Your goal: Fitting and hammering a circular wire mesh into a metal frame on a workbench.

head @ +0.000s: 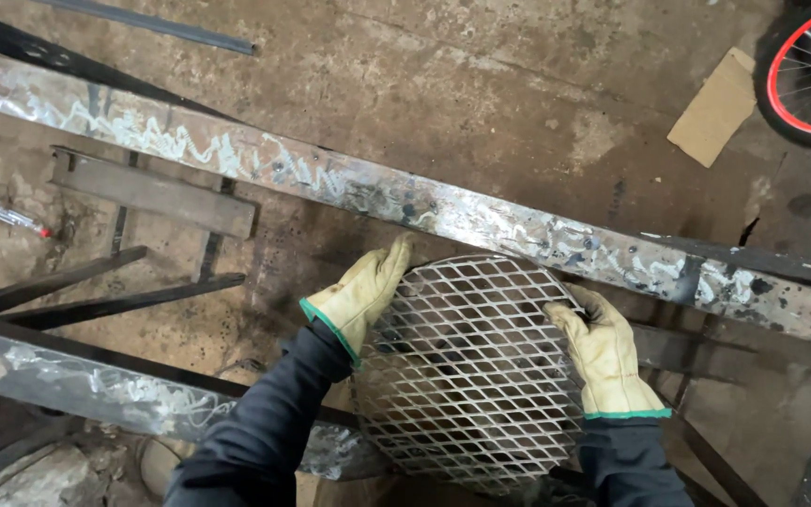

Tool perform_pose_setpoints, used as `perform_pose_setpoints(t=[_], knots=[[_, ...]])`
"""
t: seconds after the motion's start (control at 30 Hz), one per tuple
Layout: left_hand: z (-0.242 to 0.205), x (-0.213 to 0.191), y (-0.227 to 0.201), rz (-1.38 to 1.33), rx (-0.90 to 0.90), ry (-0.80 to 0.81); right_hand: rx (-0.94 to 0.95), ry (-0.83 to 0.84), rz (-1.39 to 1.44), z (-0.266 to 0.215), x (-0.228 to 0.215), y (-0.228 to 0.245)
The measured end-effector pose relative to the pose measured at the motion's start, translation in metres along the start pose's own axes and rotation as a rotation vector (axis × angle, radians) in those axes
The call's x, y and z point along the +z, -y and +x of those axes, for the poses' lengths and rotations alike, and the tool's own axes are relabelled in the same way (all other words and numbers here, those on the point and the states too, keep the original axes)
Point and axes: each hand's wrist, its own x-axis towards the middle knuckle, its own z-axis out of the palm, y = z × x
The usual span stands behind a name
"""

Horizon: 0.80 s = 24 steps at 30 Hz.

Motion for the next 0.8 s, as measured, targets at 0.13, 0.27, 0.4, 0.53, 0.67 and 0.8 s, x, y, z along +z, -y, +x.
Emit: perform_pose_setpoints(t=[0.13, 0.27, 0.4, 0.53, 0.67, 0.8], knots=[[-0.002, 0.001, 0.005, -0.026, -0.022, -0.065, 0.002, 0.013, 0.013, 0.002, 0.0, -0.007], [-0.007, 0.002, 0.011, -0.058, -0.049, -0.137, 0.002, 0.017, 0.195, 0.005, 0.0, -0.016], [0.017, 0.04, 0.055, -0.047, -0.122, -0.13, 0.065, -0.001, 0.157, 0.008, 0.001, -0.02], [-0.015, -0.009, -0.011, -0.129, -0.111, -0.045, 0.031, -0.009, 0.219, 0.009, 0.001, -0.022], [-0.027, -0.025, -0.03, -0.457, -0.147, -0.035, -0.01, -0.006, 0.216, 0.01, 0.001, -0.029], [0.015, 0.027, 0.047, 0.13, 0.327, -0.415, -0.012, -0.013, 0.212, 0.009, 0.001, -0.025]])
